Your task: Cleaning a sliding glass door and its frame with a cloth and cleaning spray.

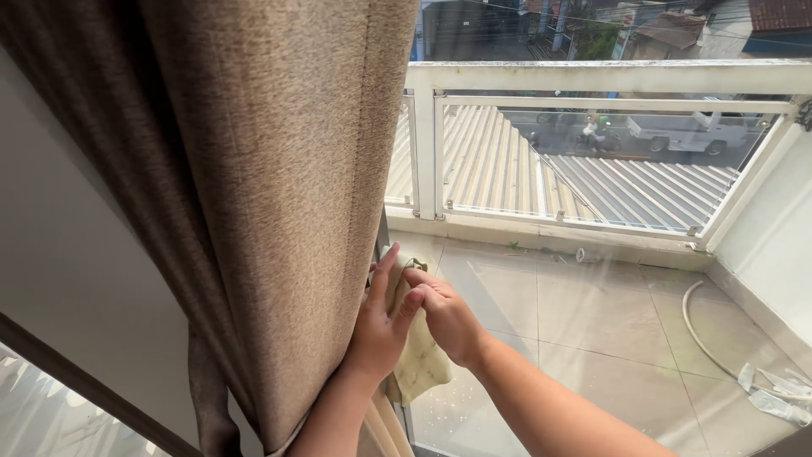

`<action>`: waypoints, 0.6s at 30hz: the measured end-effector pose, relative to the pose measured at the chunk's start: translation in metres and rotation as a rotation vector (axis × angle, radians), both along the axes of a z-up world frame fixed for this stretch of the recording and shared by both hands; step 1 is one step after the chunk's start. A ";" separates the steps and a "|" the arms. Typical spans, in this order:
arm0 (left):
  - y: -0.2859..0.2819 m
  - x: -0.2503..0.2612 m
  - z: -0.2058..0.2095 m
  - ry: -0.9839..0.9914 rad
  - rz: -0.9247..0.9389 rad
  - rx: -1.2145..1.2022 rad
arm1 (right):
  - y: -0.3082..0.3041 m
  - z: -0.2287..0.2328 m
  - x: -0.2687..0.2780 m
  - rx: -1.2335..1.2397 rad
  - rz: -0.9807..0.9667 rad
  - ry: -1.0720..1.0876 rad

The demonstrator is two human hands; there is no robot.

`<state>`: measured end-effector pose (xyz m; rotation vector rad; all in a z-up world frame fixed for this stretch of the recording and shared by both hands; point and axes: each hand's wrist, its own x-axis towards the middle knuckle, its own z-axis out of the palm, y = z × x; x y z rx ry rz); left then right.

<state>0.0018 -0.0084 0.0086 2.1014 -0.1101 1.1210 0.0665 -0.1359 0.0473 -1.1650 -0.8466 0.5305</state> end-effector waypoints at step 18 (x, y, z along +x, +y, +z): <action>0.013 0.050 -0.024 -0.032 0.530 -0.150 | -0.172 0.034 0.079 -0.483 -0.490 -1.886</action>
